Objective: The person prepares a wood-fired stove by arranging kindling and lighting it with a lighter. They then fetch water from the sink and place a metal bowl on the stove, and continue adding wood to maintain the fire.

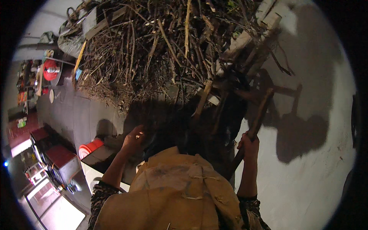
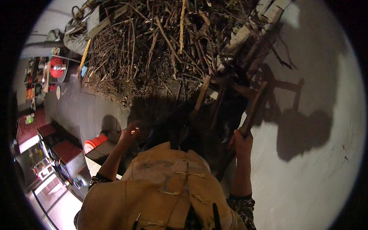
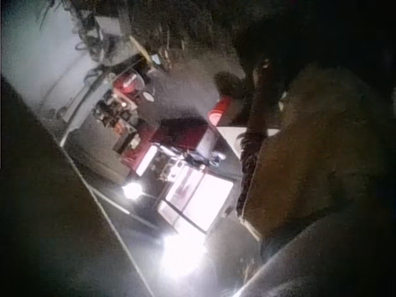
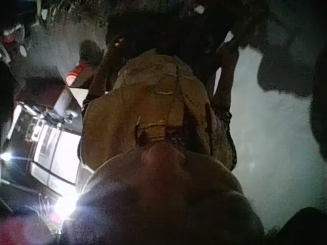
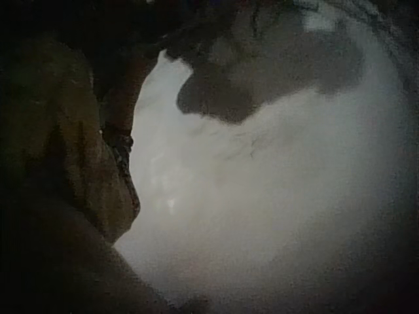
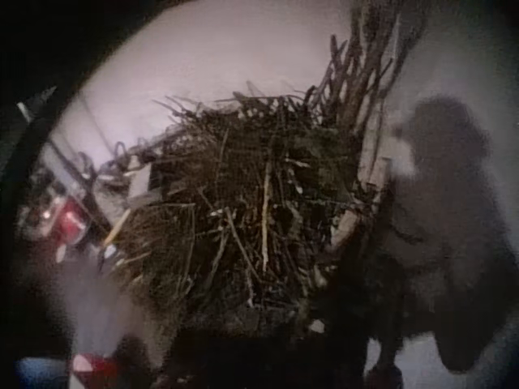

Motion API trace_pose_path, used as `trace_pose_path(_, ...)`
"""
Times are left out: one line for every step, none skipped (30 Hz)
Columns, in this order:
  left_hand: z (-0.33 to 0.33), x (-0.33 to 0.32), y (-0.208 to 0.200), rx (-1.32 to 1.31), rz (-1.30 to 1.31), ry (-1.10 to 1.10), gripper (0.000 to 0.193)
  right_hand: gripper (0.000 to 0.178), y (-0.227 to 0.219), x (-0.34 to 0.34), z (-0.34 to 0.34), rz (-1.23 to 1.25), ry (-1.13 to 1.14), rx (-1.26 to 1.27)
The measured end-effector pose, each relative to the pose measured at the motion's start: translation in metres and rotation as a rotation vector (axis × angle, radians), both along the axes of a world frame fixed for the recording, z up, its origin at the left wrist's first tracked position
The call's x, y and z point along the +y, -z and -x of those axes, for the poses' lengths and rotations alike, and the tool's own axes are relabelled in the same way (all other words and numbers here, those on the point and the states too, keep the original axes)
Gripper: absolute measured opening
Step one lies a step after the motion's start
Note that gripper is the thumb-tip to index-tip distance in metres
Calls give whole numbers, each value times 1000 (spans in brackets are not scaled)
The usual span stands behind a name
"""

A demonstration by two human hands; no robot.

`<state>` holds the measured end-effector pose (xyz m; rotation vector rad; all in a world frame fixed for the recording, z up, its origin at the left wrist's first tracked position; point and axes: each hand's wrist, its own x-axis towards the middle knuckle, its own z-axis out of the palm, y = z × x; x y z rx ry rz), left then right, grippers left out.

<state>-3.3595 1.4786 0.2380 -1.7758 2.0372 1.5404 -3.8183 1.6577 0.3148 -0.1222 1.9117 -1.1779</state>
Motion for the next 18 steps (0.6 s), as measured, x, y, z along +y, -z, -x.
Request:
trace_pose_path(-4, 7, -3, -46, -10, -18, 44, 16, 3, 1, 3, 29, -13, -11)
trace_pose_path(-5, 12, -4, -57, 7, -23, 43, 16, 5, 1, 7, 52, -19, -16)
trace_pose_path(-6, 16, -5, -69, 20, -25, 43, 17, 7, 1, 10, 61, -25, -32)
trace_pose_path(-4, 21, -4, -81, 48, -10, 43, 15, 7, 3, 13, 61, -46, -19)
trace_pose_path(-1, 24, -3, -24, 16, -37, 42, 14, 7, 3, 17, 52, -66, -18)
trace_pose_path(3, 25, -2, 33, 4, -45, 42, 13, 6, 4, 19, 56, -80, -11)
trace_pose_path(8, 25, 0, 90, -6, -50, 41, 14, 4, 5, 22, 56, -91, -24)
trace_pose_path(14, 26, 1, 91, 2, -45, 41, 14, 3, 5, 23, 66, -98, -30)
trace_pose_path(21, 27, 3, 94, 11, -41, 40, 14, 1, 4, 25, 88, -102, -36)
trace_pose_path(27, 26, 5, 99, 21, -36, 40, 14, -1, 3, 26, 63, -107, -23)
trace_pose_path(31, 25, 7, 98, 35, -19, 40, 13, -2, 2, 27, 44, -110, -11)
trace_pose_path(35, 24, 9, 98, 52, -8, 40, 13, -2, -1, 28, 21, -122, -5)
trace_pose_path(36, 25, 9, 113, 112, 21, 40, 12, -2, -4, 28, 29, -129, -4)
trace_pose_path(36, 25, 9, 115, 75, -31, 41, 12, -2, -7, 29, 29, -142, -16)
trace_pose_path(33, 27, 8, 133, 83, -58, 41, 12, -2, -10, 28, 34, -157, -37)
trace_pose_path(29, 29, 7, 129, 110, -51, 42, 11, -1, -15, 29, 18, -198, -39)
trace_pose_path(24, 31, 6, 129, 74, -111, 42, 11, 1, -19, 30, 10, -243, -47)
trace_pose_path(16, 33, 4, 106, 52, -136, 42, 11, 2, -25, 29, -14, -269, -48)
